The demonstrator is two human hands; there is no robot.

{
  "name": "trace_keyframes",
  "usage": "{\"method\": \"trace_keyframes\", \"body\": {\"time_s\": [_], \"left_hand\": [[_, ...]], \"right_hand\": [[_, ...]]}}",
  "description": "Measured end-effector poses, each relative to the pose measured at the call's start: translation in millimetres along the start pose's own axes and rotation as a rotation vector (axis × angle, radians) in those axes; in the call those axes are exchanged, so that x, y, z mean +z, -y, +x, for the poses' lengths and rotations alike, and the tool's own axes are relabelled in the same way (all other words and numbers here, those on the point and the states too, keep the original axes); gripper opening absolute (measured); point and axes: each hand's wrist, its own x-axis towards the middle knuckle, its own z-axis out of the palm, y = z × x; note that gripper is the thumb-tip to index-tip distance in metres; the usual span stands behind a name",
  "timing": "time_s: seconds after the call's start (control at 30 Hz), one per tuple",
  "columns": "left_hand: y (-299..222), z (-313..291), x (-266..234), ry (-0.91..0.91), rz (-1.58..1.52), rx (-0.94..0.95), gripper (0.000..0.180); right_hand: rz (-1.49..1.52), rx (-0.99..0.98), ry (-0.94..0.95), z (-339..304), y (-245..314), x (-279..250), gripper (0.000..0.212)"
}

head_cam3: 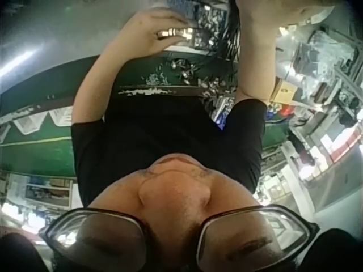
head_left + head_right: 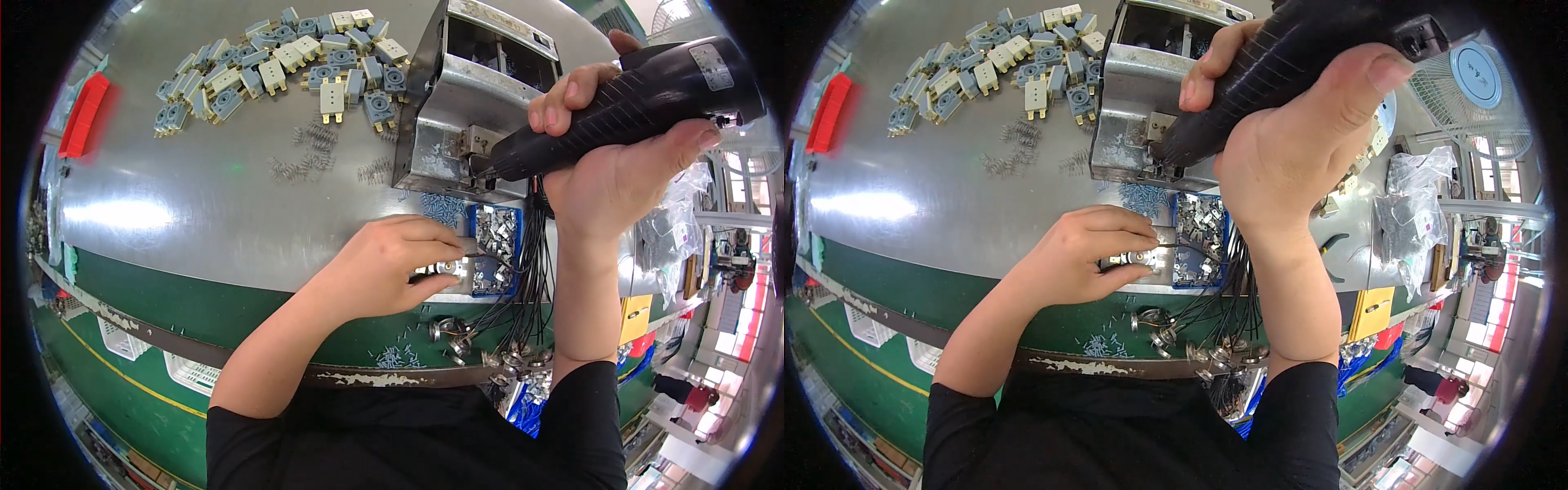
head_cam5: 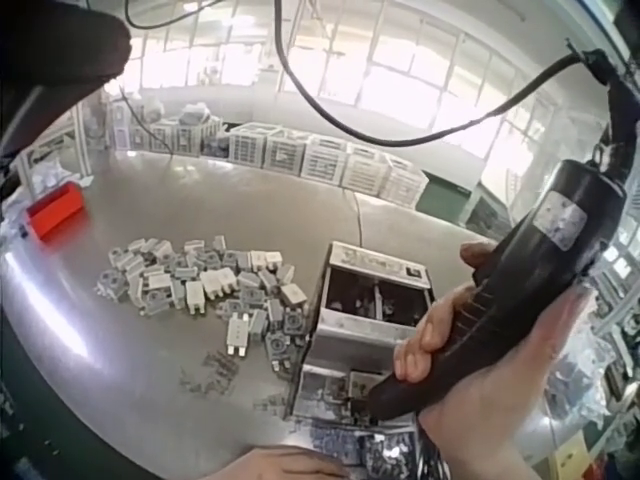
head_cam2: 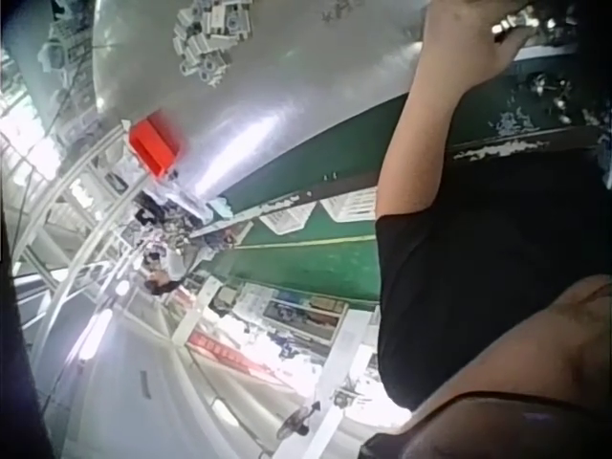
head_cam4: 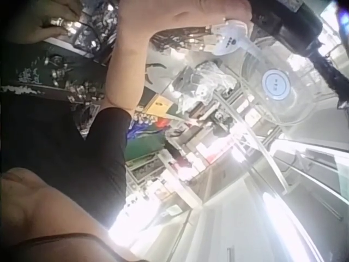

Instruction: Assemble small mechanical or electronic components on a production line using an electric screwdriver.

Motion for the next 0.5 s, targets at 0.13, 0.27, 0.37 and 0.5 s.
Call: {"method": "trace_keyframes", "body": {"time_s": [0.13, 0.27, 0.37, 0.5], "left_hand": [[1, 0, 1, -0.002, -0.006, 0.0, 0.03], [0, -1, 3, -0.004, -0.002, 0.001, 0.031], [1, 0, 2, 0.011, -0.013, -0.013, 0.031], [4, -4, 1, -0.005, -0.004, -0.016, 0.03]], "right_hand": [[-0.129, -0.016, 0.079, -6, 6, 2, 0.113], [-0.299, -0.025, 0.166, -7, 16, 12, 0.115], [-0.205, 0.023, 0.234, -13, 20, 5, 0.117], [0.041, 0.233, 0.165, -34, 30, 10, 0.121]]}}
